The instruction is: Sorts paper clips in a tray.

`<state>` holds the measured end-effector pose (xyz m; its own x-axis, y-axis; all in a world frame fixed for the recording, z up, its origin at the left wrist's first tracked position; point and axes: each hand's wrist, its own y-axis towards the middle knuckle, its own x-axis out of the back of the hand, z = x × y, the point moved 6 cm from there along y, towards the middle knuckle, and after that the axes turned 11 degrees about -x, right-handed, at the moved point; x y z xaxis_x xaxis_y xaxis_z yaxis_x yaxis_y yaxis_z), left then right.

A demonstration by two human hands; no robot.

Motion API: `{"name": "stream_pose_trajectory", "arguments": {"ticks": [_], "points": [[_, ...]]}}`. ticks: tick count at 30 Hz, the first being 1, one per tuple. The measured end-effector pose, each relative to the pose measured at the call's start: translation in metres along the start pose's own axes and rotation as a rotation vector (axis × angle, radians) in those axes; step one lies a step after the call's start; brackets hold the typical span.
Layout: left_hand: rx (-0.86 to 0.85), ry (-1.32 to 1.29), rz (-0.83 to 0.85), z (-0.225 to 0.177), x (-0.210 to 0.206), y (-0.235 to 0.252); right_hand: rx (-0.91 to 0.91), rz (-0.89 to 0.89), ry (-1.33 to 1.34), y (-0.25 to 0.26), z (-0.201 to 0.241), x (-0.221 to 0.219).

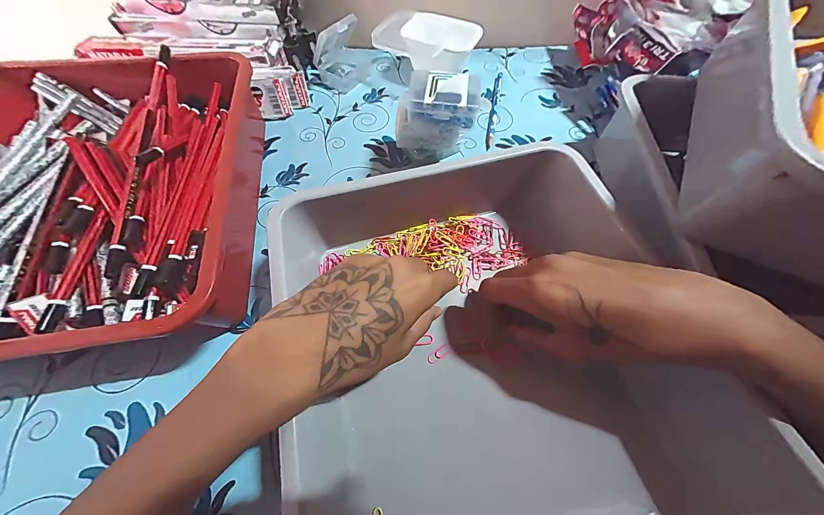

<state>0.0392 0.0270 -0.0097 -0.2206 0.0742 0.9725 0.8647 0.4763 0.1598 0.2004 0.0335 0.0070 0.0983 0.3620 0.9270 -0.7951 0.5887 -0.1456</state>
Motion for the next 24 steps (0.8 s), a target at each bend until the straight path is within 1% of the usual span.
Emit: {"name": "stream_pose_trajectory", "arguments": {"ticks": [2, 5, 10, 15, 18, 20, 22, 24], "points": [[-0.007, 0.003, -0.018, 0.001, -0.001, 0.001, -0.034, 0.025, 0.022, 0.0, -0.002, 0.0], [0.018, -0.009, 0.023, 0.0, 0.002, 0.001, -0.056, 0.036, 0.015, 0.0, -0.005, -0.002], [0.009, -0.021, 0.01, -0.002, 0.004, 0.002, -0.025, 0.007, -0.045, 0.0, -0.001, -0.002], [0.012, -0.014, 0.031, -0.003, 0.004, 0.002, 0.017, 0.003, -0.065, 0.0, 0.002, -0.003], [0.006, -0.004, 0.002, -0.002, 0.004, 0.001, 0.018, -0.039, -0.072, -0.002, 0.004, 0.004], [0.007, 0.022, -0.071, 0.001, 0.006, 0.001, -0.007, -0.108, -0.085, -0.004, 0.006, 0.013], [0.069, 0.045, -0.136, 0.005, 0.012, 0.001, 0.005, -0.168, -0.095, -0.008, 0.015, 0.016], [0.107, 0.073, -0.177, 0.008, 0.021, 0.003, 0.062, -0.151, -0.005, -0.015, 0.031, 0.011]]}}
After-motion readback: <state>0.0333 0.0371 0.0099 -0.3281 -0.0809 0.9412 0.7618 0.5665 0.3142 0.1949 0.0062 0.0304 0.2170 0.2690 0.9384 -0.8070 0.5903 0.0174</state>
